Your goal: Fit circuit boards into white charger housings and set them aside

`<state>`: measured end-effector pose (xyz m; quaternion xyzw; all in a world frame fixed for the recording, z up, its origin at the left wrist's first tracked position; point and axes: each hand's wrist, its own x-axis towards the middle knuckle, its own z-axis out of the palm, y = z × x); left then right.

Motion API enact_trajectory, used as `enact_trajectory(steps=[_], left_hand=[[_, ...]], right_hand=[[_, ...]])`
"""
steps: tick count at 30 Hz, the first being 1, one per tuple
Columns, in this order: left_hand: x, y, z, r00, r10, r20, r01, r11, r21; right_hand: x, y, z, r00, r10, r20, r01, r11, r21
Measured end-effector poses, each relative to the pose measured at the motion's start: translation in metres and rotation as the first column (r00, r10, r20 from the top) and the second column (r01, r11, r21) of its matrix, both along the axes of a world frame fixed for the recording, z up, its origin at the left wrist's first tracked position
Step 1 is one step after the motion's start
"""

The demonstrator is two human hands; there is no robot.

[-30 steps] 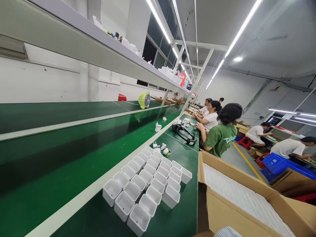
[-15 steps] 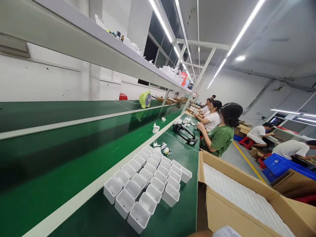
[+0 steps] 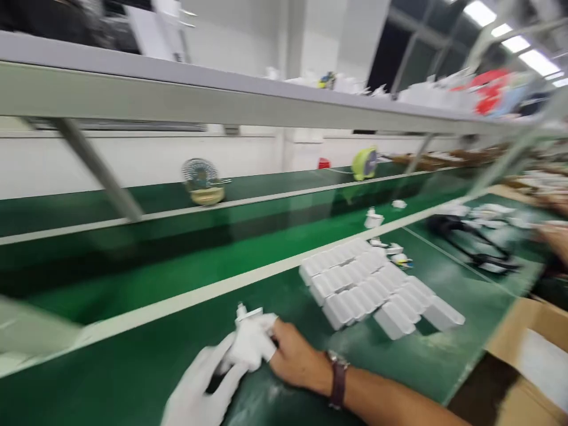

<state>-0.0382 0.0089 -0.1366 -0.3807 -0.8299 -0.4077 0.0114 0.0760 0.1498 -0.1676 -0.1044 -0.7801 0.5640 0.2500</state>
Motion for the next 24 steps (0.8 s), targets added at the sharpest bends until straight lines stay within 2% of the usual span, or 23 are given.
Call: enact_trajectory(steps=[2, 3, 5, 10, 15, 20, 24], left_hand=[[0.004, -0.018, -0.005, 0.998, -0.059, -0.008, 0.059, 0.997, -0.051], [0.006, -0.022, -0.008, 0.991, -0.133, -0.003, 0.133, 0.99, -0.04], [0.011, -0.024, -0.013, 0.984, -0.178, 0.0, 0.178, 0.984, 0.009], [0.019, -0.021, -0.016, 0.978, -0.21, -0.018, 0.211, 0.969, 0.126], [0.019, -0.024, -0.017, 0.962, -0.267, -0.066, 0.274, 0.946, 0.17], [0.019, -0.024, -0.015, 0.965, -0.258, -0.053, 0.263, 0.952, 0.155], [0.016, -0.024, -0.015, 0.967, -0.255, 0.004, 0.254, 0.964, 0.083]], right_hand=[[0.003, -0.003, -0.006, 1.0, 0.026, -0.008, -0.026, 1.0, -0.006], [0.004, -0.004, -0.008, 1.0, 0.028, 0.001, -0.028, 1.0, -0.007], [0.007, -0.004, -0.01, 0.999, 0.021, 0.024, -0.021, 1.0, 0.005], [0.01, -0.007, -0.008, 0.998, 0.006, 0.061, -0.008, 0.999, 0.032], [0.008, -0.009, -0.01, 0.997, 0.027, 0.077, -0.029, 0.999, 0.022], [0.008, -0.008, -0.015, 0.996, 0.021, 0.088, -0.026, 0.998, 0.051], [0.008, -0.008, -0.014, 0.996, 0.01, 0.091, -0.014, 0.999, 0.05]])
